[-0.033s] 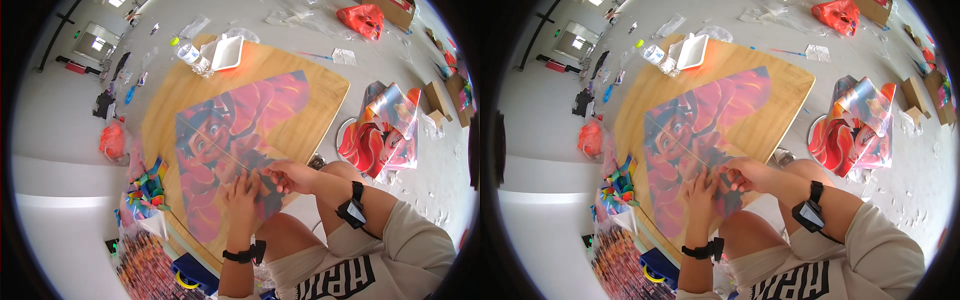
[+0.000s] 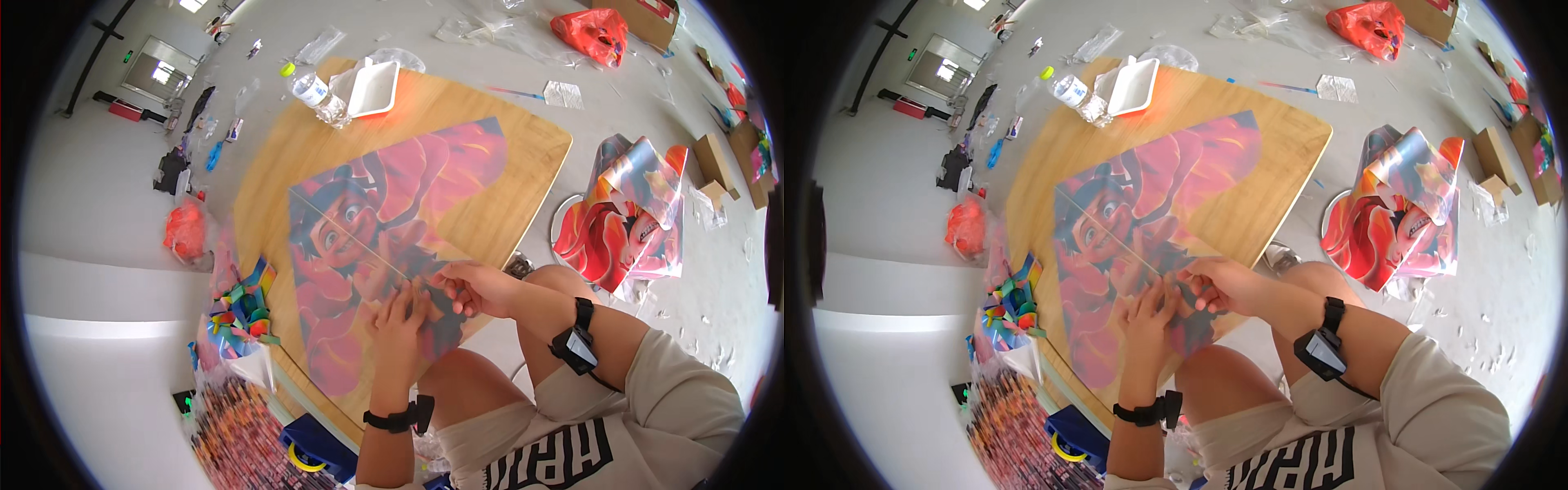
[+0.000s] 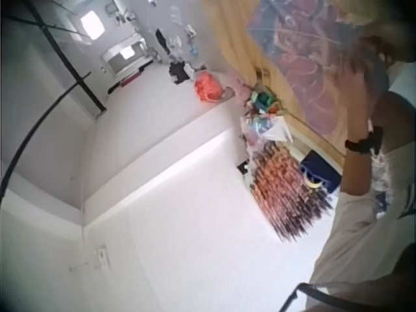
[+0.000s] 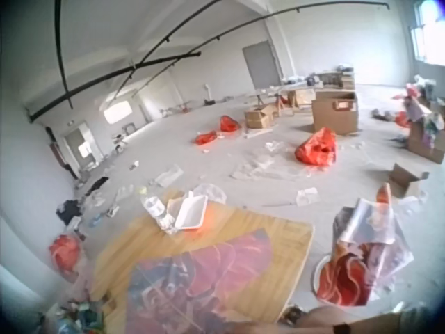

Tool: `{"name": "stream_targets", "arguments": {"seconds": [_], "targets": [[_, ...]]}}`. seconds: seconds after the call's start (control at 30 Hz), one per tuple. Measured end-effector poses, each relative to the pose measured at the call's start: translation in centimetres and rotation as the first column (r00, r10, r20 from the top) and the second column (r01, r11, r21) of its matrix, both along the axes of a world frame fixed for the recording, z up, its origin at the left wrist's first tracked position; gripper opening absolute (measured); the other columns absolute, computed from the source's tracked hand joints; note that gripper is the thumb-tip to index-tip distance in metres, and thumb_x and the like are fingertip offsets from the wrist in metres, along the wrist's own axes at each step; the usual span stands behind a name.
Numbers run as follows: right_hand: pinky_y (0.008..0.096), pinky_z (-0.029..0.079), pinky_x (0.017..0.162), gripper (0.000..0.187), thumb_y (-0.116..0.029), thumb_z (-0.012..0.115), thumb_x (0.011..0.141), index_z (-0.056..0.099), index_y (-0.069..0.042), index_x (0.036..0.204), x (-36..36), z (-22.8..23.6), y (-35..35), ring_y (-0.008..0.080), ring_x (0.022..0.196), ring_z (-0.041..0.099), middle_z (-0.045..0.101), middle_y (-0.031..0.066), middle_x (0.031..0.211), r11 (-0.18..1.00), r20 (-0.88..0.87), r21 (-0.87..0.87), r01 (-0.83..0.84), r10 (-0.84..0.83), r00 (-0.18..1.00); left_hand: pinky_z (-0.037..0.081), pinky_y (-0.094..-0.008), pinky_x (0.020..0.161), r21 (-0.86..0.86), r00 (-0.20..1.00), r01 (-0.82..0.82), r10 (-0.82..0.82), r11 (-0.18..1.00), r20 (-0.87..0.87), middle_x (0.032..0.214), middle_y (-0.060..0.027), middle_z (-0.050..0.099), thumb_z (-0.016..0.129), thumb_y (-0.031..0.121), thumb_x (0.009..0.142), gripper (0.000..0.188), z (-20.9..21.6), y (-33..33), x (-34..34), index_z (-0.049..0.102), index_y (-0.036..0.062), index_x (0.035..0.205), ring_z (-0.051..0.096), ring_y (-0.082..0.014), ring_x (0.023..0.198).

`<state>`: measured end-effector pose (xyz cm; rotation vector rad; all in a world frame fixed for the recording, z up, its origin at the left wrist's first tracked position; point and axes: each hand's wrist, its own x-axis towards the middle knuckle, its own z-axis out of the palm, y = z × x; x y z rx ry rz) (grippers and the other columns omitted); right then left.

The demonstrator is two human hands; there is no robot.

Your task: Assembling a kite by attaching support sticks and string.

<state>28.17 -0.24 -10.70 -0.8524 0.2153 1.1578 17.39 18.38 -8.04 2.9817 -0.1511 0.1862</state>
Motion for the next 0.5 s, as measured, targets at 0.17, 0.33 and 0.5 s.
{"name": "stream_targets", "arguments": {"seconds": [0.17,0.33,0.5], "targets": [[0.0257,0.043,0.052,0.031,-0.032,0.051,0.099,0.058,-0.005,0.111,-0.2,-0.7,-0.1,0.0124,0.06,0.06,0.056,-0.0014,0.073,0.997,0.001,0.059,0.049,-0.049,0.999,0.029,-0.0491,0.109,-0.293,0.972,-0.04,-0.031,0.955,-0.234,0.148,-0.0125,0.046,0.054,0.017,0.093,0.043,0.2,-0.3,0.7,0.058,0.0117,0.136,0.046,-0.0343,0.129],[0.0265,0.044,0.053,0.031,-0.031,0.05,0.1,0.058,-0.004,0.113,-0.5,-0.5,0.4,0.0132,0.06,0.061,0.057,-0.0012,0.073,0.997,-0.012,0.059,0.045,-0.045,0.999,0.021,-0.0531,0.116,-0.018,0.993,-0.114,0.113,0.993,-0.015,0.152,-0.0292,0.032,0.049,0.029,0.098,0.066,-4.2,-0.9,1.6,0.027,-0.0095,0.148,0.032,-0.0435,0.141],[0.0273,0.046,0.055,0.031,-0.029,0.051,0.097,0.056,-0.004,0.114,-0.3,-0.7,0.0,0.0149,0.064,0.063,0.055,0.0,0.073,0.999,-0.002,0.045,0.004,-0.004,1.0,0.018,-0.0528,0.118,-0.043,0.987,-0.161,0.161,0.986,0.0,0.154,-0.0284,0.028,0.048,0.029,0.099,0.065,-4.6,-0.6,3.3,0.028,-0.0103,0.147,0.025,-0.0424,0.145]]}}
